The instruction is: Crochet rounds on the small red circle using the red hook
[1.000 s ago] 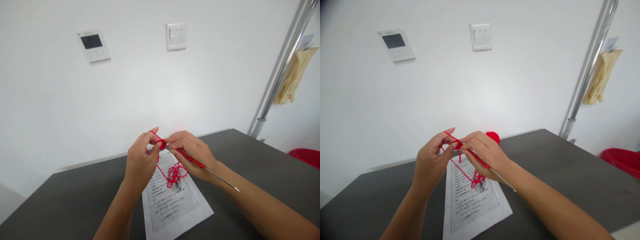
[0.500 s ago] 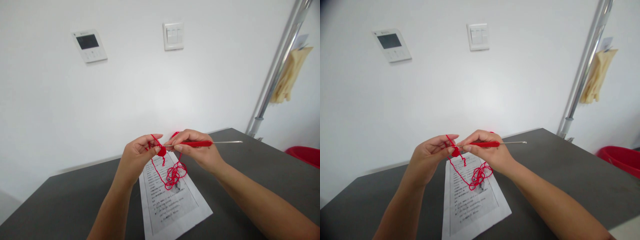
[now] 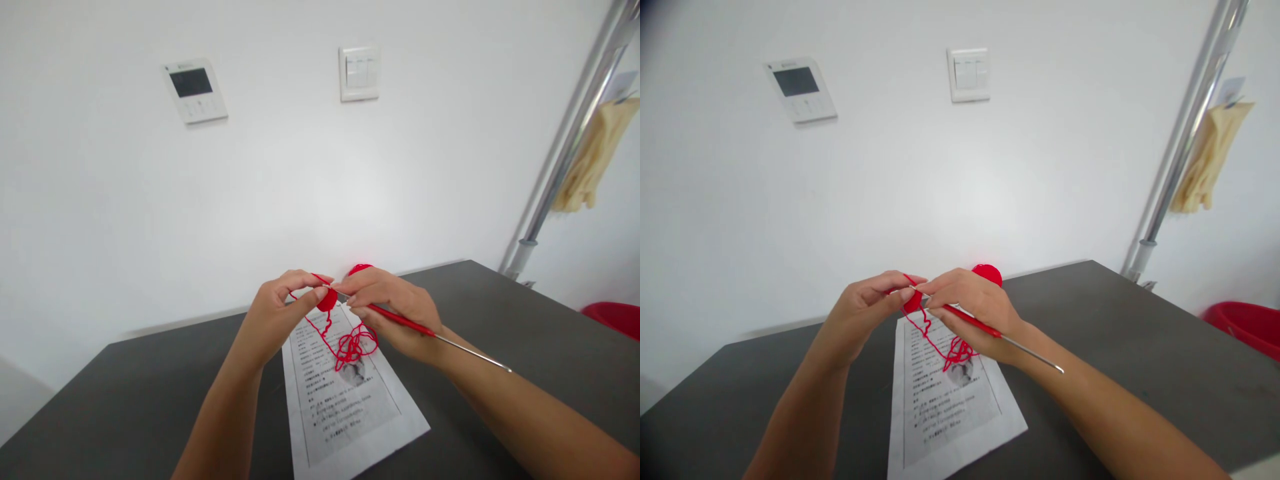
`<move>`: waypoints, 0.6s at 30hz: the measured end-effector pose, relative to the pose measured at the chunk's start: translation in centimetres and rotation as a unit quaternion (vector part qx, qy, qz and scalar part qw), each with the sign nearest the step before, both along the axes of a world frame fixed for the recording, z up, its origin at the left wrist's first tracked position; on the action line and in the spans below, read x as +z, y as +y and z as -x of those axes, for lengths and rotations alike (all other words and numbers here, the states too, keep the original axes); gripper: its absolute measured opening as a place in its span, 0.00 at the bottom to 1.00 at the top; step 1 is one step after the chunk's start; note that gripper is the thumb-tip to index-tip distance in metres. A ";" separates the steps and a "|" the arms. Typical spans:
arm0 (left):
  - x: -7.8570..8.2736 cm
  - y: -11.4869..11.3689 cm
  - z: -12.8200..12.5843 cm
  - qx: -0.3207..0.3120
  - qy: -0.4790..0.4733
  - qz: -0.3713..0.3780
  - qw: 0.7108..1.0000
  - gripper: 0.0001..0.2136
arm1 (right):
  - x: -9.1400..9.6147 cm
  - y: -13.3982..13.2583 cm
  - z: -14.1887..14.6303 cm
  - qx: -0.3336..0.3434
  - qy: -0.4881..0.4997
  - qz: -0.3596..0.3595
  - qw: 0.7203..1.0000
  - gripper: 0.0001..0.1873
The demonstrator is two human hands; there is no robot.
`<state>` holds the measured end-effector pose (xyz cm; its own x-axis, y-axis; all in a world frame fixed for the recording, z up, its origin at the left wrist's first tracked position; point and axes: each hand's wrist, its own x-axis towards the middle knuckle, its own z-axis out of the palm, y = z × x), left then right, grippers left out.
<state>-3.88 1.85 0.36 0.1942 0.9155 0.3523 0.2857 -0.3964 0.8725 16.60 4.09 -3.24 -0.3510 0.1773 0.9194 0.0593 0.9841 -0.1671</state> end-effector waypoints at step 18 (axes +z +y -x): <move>-0.6 -1.7 -2.9 0.107 -0.056 -0.046 0.992 0.22 | -1.4 -0.1 2.1 -0.082 0.056 0.034 0.994 0.03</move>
<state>-1.00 0.20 -0.25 -0.0470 0.8945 0.4446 0.2751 -0.4163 0.8666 14.51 4.01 -4.67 -0.2079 0.2866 0.9352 0.1948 0.9491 -0.2476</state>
